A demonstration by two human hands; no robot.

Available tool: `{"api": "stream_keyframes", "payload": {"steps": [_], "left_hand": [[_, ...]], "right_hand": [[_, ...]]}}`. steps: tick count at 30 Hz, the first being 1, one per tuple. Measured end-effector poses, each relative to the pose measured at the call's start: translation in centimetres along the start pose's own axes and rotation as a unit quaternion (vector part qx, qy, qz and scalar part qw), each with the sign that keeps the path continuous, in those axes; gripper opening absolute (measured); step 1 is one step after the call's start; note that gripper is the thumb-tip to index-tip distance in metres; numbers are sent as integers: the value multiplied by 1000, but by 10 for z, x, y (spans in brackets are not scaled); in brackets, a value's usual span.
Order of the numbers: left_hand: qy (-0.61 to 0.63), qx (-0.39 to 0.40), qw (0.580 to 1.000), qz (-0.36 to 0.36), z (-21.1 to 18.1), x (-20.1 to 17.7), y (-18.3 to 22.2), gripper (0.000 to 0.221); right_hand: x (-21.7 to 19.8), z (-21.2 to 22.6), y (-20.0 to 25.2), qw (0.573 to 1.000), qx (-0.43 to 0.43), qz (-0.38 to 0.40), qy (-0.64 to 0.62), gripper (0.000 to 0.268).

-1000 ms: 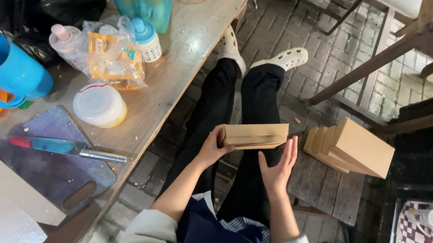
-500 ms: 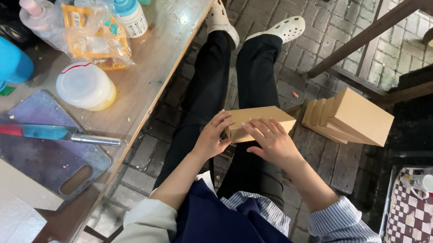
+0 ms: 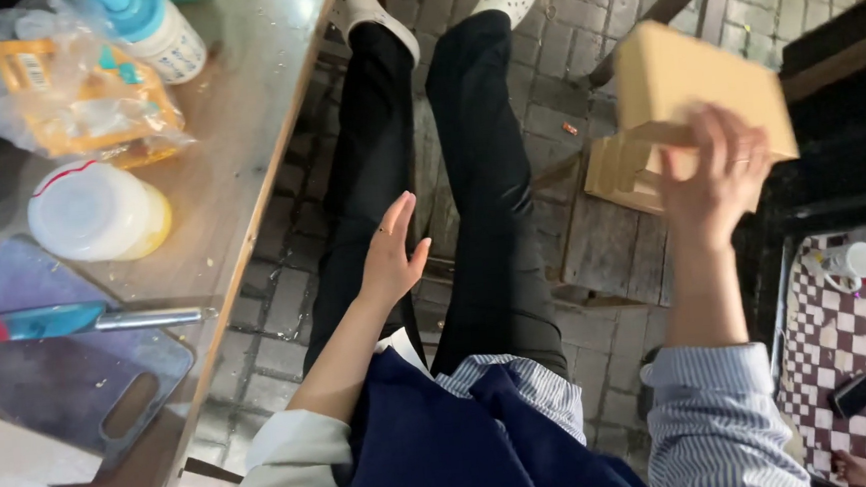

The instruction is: The person folds several cardboard food boxes by hand and places them in a stack on a wooden chair.

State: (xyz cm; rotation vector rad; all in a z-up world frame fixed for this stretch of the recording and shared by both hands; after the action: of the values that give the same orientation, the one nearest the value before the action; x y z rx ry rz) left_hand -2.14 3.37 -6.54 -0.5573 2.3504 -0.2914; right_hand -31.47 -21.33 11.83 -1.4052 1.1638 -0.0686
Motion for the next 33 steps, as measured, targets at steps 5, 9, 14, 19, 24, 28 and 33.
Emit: {"api": "stream_keyframes", "payload": {"steps": [5,9,14,19,24,28,33], "left_hand": [[-8,-22,1000,20,0,4,-5,67],[-10,-31,999,29,-5,4,-6,61],[-26,-5,999,22,-3,5,-3,63],[-34,10,999,15,-3,4,-3,63],[-45,1,999,29,-6,4,-4,61],[-46,0,998,34,-5,4,-4,60],[-55,-6,998,36,-7,3,-4,59]], "right_hand": [[15,-66,62,996,45,47,63,55],[34,-83,112,989,8,106,98,53],[45,-85,135,984,23,155,83,51],[50,-87,143,979,39,188,66,51],[51,-83,143,980,49,187,54,48],[49,-82,145,981,44,184,46,56],[41,-75,140,985,59,158,25,59]]}}
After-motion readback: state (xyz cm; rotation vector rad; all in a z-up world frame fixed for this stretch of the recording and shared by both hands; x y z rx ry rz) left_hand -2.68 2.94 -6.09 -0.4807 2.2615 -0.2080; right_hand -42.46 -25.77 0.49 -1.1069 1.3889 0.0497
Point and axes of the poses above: each hand's wrist, its own y-axis away from the middle knuckle, its own x-axis out of the palm, z = x × y, the point moved 3 cm from there along -y, towards the middle knuckle, and after that the axes turned 1 degree about -x, right-handed, at the moved point
